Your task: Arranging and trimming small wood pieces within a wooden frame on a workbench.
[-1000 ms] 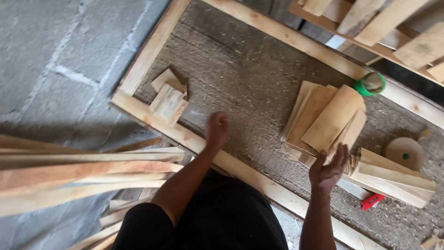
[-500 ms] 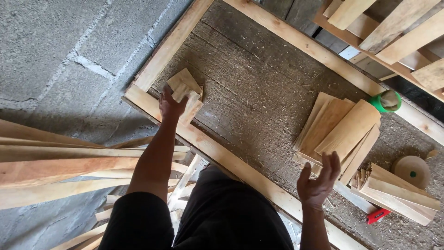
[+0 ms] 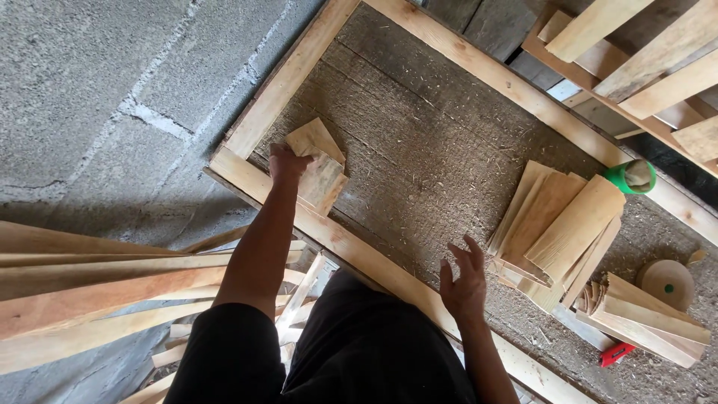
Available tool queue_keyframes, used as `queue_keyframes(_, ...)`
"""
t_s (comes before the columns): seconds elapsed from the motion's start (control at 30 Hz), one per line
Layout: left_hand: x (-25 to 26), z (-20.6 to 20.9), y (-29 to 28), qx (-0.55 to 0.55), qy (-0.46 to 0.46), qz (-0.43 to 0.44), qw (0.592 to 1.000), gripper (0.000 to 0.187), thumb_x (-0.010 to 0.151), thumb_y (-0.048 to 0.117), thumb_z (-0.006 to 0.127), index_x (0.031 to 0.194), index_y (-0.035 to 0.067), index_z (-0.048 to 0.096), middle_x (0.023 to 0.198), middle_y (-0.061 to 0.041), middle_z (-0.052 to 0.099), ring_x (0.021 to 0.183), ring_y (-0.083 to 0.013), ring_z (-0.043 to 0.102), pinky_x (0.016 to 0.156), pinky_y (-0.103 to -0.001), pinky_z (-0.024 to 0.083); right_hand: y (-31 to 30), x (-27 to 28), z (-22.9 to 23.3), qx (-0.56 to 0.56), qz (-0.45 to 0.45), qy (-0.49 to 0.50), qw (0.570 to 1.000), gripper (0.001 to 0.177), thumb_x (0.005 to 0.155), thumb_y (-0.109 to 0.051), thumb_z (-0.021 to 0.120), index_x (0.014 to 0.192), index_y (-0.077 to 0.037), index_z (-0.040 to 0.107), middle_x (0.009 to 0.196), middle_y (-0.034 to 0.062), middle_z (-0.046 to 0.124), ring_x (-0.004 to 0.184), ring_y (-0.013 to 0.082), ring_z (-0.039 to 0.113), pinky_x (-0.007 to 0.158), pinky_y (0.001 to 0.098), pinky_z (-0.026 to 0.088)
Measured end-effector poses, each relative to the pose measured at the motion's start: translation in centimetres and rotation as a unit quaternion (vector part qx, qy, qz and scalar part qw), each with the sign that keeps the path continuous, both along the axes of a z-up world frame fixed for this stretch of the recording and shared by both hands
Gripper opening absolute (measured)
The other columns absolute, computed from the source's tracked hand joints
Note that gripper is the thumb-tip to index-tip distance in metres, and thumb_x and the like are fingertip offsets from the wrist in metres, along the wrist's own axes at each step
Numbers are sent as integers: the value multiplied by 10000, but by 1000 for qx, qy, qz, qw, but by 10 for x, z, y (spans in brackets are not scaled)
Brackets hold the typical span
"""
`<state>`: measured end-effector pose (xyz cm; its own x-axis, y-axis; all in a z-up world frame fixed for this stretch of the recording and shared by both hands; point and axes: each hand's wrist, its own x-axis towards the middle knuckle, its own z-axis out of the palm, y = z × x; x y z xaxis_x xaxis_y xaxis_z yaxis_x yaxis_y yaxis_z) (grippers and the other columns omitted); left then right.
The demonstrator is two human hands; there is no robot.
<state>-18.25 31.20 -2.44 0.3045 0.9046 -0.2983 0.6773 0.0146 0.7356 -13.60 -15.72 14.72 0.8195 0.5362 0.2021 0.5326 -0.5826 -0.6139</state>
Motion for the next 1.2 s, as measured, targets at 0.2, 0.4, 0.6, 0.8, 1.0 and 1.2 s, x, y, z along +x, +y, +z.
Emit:
queue_keyframes(0.2,8,-10,24,-89,-81,-46,992,278,766,102,922,875,-31,704,787,-79,713,675,-162,627,595,-333,517,24,6,-25,-17,33,153,988,319,912,-80,678,1227,-30,662,1434,196,558,1023,343,725,809,410,642)
queue_keyframes(0.4,38,18,1,-172,-244,-19,954,238,778,61,876,939,10,707,831,-47,722,683,-115,626,586,-272,518,49,15,-39,24,77,185,979,353,898,-65,626,1251,-61,650,1294,153,689,1047,250,750,852,364,644)
queue_keyframes(0.6,83,-23,-142,-286,-398,-96,866,288,787,54,806,1049,53,687,954,-3,732,802,-96,657,684,-275,569,73,36,-80,283,-31,454,844,442,961,-159,623,1379,-120,484,1296,40,645,1030,126,656,819,281,567)
queue_keyframes(0.8,94,-37,-272,-272,-289,-62,916,209,876,160,753,993,29,639,819,-40,677,718,-146,624,623,-333,539,19,56,-117,234,-192,450,840,235,1076,-220,572,1174,-46,694,749,13,608,590,130,470,498,304,393)
queue_keyframes(1.0,98,-24,-277,-115,-177,-172,962,295,943,310,688,958,18,734,809,-120,742,724,-199,711,676,-383,563,-44,73,-120,124,-231,219,940,238,1104,-217,641,989,-9,658,762,10,574,680,110,480,558,298,422)
queue_keyframes(1.2,87,-23,-240,-50,-153,-198,967,259,941,283,714,953,24,736,801,-133,727,707,-230,678,653,-407,548,-27,72,-3,-65,-147,-57,985,198,1054,-129,581,1113,-1,719,838,167,696,796,300,646,654,432,520)
